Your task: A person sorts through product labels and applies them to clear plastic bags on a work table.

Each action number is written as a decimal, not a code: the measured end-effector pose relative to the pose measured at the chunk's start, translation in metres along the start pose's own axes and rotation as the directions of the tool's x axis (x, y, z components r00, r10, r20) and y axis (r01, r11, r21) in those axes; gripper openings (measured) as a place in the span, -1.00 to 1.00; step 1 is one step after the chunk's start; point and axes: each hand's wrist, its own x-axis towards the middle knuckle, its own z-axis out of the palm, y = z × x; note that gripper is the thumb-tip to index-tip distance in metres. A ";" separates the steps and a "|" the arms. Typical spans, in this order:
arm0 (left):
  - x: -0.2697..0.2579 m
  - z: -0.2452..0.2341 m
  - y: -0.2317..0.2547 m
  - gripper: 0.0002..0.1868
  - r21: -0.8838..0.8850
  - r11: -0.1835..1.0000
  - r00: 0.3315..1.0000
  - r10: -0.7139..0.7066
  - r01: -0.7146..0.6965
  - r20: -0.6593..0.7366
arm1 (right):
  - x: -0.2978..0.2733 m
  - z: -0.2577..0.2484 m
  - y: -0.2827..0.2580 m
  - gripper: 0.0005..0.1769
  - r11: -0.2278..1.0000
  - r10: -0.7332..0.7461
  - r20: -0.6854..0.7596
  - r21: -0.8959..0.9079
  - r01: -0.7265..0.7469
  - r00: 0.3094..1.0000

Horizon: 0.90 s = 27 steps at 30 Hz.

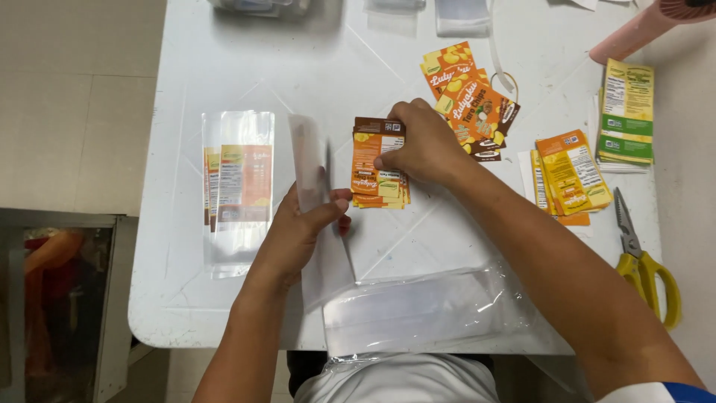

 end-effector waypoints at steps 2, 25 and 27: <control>0.004 -0.001 -0.004 -0.48 0.048 0.999 1.000 0.001 -0.002 0.021 | 0.000 0.004 0.007 -0.35 0.999 0.036 -0.019 0.026 -0.036 0.999; 0.020 0.004 -0.003 -0.45 0.031 0.943 0.936 0.334 -0.332 -0.108 | -0.042 0.018 0.009 -0.68 0.313 -0.007 -0.053 0.948 0.052 0.999; 0.016 0.005 0.001 -0.42 0.044 0.946 0.940 0.324 -0.322 -0.108 | -0.042 0.018 0.006 -0.67 0.266 -0.013 -0.057 0.962 0.058 0.998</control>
